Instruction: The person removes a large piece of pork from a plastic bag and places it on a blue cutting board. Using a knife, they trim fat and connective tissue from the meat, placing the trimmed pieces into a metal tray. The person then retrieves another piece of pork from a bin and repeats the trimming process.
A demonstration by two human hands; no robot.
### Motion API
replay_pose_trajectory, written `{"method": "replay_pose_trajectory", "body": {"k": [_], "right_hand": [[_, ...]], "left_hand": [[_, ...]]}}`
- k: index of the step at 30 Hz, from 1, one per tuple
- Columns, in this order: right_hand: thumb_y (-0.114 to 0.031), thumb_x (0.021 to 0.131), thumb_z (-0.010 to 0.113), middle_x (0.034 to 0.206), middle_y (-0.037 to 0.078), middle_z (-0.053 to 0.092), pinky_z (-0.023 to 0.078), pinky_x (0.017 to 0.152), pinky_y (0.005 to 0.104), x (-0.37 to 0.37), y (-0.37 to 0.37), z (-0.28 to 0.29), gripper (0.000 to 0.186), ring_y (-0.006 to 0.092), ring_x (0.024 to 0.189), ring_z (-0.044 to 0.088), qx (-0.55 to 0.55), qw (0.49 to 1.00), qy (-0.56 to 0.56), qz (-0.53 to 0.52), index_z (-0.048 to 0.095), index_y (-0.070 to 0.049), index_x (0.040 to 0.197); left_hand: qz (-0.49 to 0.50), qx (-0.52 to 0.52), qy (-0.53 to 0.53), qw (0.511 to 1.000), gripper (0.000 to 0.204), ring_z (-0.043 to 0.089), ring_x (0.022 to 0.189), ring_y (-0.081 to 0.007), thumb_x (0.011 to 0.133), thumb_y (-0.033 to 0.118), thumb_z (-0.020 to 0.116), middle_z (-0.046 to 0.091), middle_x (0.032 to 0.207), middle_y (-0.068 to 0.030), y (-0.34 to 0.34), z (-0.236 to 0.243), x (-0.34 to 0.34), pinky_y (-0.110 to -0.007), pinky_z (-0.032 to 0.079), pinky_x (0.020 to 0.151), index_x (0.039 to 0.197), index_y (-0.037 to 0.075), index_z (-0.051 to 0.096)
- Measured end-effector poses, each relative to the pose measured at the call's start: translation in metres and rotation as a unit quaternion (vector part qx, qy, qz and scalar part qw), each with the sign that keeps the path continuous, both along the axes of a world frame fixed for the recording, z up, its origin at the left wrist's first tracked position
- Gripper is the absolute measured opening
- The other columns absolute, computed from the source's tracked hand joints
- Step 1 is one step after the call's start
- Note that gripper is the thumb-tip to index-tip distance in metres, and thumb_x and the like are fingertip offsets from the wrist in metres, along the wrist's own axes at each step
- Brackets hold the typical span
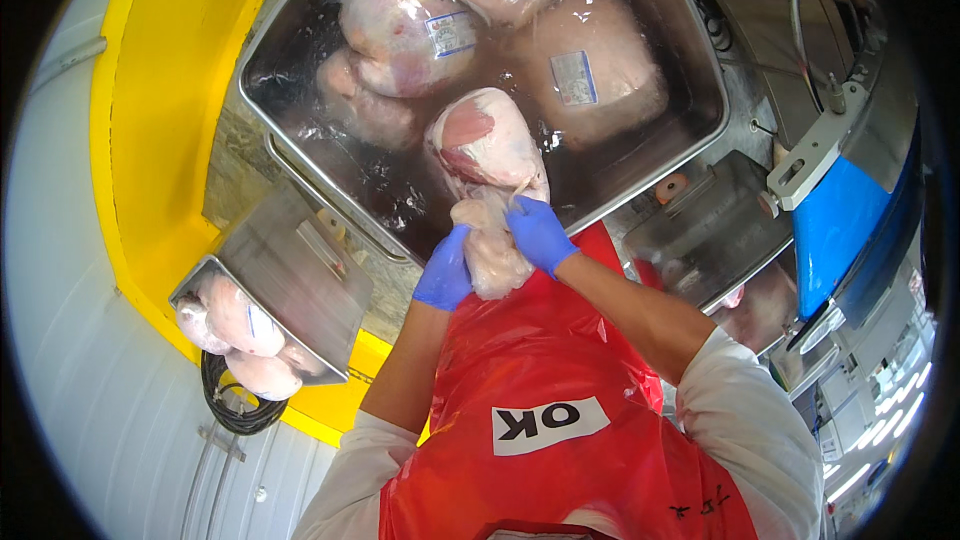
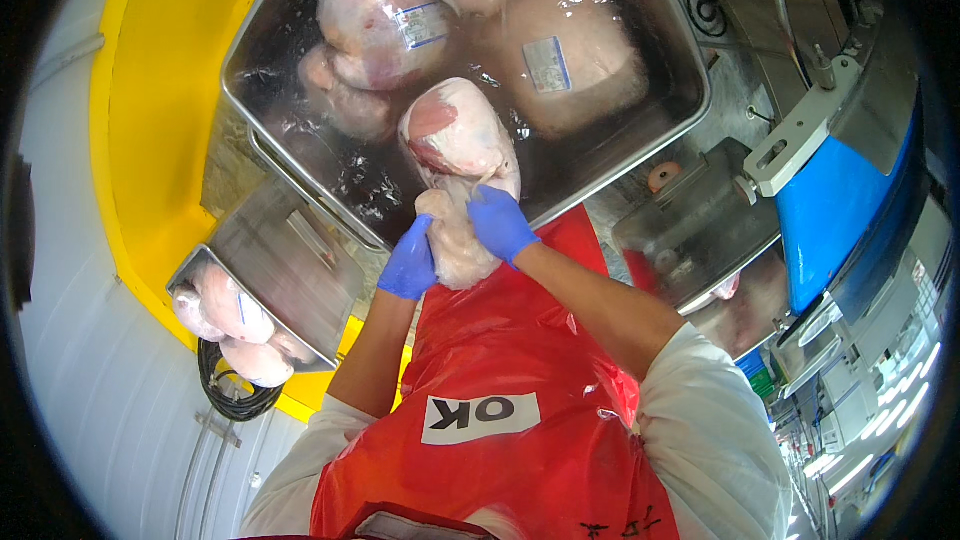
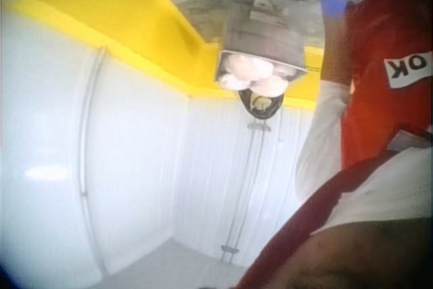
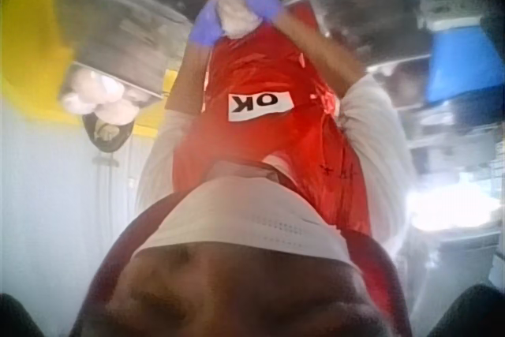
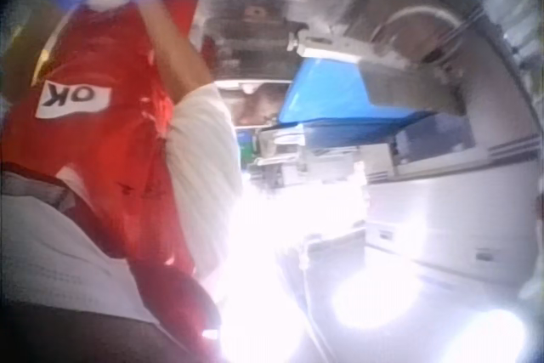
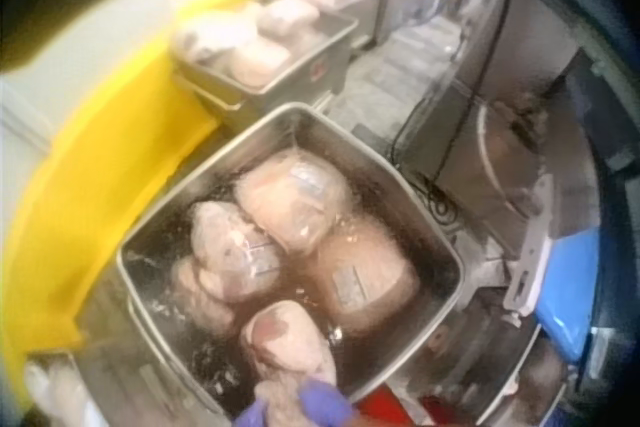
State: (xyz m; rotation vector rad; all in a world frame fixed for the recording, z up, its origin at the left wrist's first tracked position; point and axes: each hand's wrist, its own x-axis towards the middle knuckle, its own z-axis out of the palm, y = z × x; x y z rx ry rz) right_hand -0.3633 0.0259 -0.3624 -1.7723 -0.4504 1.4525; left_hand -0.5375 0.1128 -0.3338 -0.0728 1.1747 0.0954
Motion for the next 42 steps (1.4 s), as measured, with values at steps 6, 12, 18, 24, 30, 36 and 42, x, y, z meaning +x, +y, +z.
{"method": "replay_pose_trajectory", "body": {"k": [6, 12, 18, 24, 30, 36, 42], "right_hand": [[-0.023, 0.101, 0.058, 0.085, 0.024, 0.072, 0.058, 0.069, 0.0556, 0.012, 0.01, 0.062, 0.025, 0.0453, 0.077, 0.073, -0.019, 0.94, -0.21, 0.269, 0.069, -0.001, 0.097], [-0.023, 0.096, 0.065, 0.079, 0.026, 0.072, 0.06, 0.064, 0.0545, 0.009, 0.016, 0.091, 0.025, 0.043, 0.07, 0.074, -0.01, 0.908, -0.269, 0.321, 0.068, 0.002, 0.096], [-0.027, 0.098, 0.061, 0.086, 0.026, 0.072, 0.058, 0.068, 0.0592, 0.009, 0.003, 0.08, 0.026, 0.0471, 0.074, 0.072, -0.039, 0.922, -0.235, 0.306, 0.066, -0.003, 0.105], [-0.031, 0.1, 0.057, 0.087, 0.028, 0.072, 0.057, 0.071, 0.0617, 0.004, -0.009, 0.08, 0.028, 0.0499, 0.078, 0.071, -0.053, 0.943, -0.18, 0.276, 0.066, -0.005, 0.104], [-0.037, 0.102, 0.055, 0.088, 0.028, 0.072, 0.058, 0.072, 0.0608, 0.003, -0.01, 0.092, 0.033, 0.0493, 0.08, 0.072, -0.028, 0.945, -0.166, 0.279, 0.068, -0.007, 0.101], [-0.038, 0.1, 0.055, 0.086, 0.028, 0.072, 0.057, 0.07, 0.0612, 0.007, -0.014, 0.1, 0.034, 0.0497, 0.079, 0.071, -0.001, 0.945, -0.181, 0.271, 0.067, -0.006, 0.106], [-0.036, 0.099, 0.057, 0.091, 0.029, 0.072, 0.056, 0.073, 0.0606, 0.004, -0.026, 0.098, 0.034, 0.0502, 0.082, 0.07, -0.027, 0.958, -0.139, 0.248, 0.067, -0.006, 0.11]], "left_hand": [[-0.15, 0.054, -0.09, 0.983, 0.046, 0.066, 0.122, -0.0271, 0.112, 0.032, 0.057, 0.066, 0.137, -0.0146, 0.01, -0.008, -0.009, -0.044, 0.054, 0.109, 0.144, -0.001, 0.058], [-0.076, 0.043, -0.174, 0.981, 0.043, 0.066, 0.123, -0.0313, 0.109, 0.031, 0.058, 0.068, 0.138, -0.0157, -0.01, -0.066, 0.001, -0.046, 0.051, 0.114, 0.142, 0.003, 0.062], [-0.226, 0.193, -0.017, 0.955, 0.031, 0.068, 0.112, -0.0257, 0.107, 0.024, 0.055, 0.072, 0.123, -0.0114, -0.03, -0.101, 0.01, -0.041, 0.056, 0.102, 0.129, 0.007, 0.066], [-0.069, 0.111, 0.088, 0.988, 0.018, 0.065, 0.087, -0.0169, 0.104, 0.02, 0.057, 0.068, 0.101, -0.0039, -0.034, -0.035, 0.052, -0.034, 0.055, 0.077, 0.112, 0.009, 0.069], [-0.096, 0.149, 0.083, 0.981, 0.014, 0.061, 0.076, -0.0149, 0.101, 0.015, 0.057, 0.065, 0.093, -0.0019, -0.031, 0.005, 0.048, -0.032, 0.052, 0.065, 0.106, 0.009, 0.069], [-0.179, 0.18, 0.1, 0.962, 0.02, 0.065, 0.083, -0.0147, 0.103, 0.013, 0.056, 0.068, 0.099, -0.0036, -0.041, -0.003, 0.041, -0.032, 0.054, 0.071, 0.115, 0.004, 0.069], [-0.282, 0.223, 0.163, 0.919, 0.021, 0.066, 0.08, -0.0132, 0.104, 0.014, 0.056, 0.07, 0.093, -0.0052, -0.052, 0.0, 0.048, -0.032, 0.054, 0.063, 0.113, 0.002, 0.071]]}}
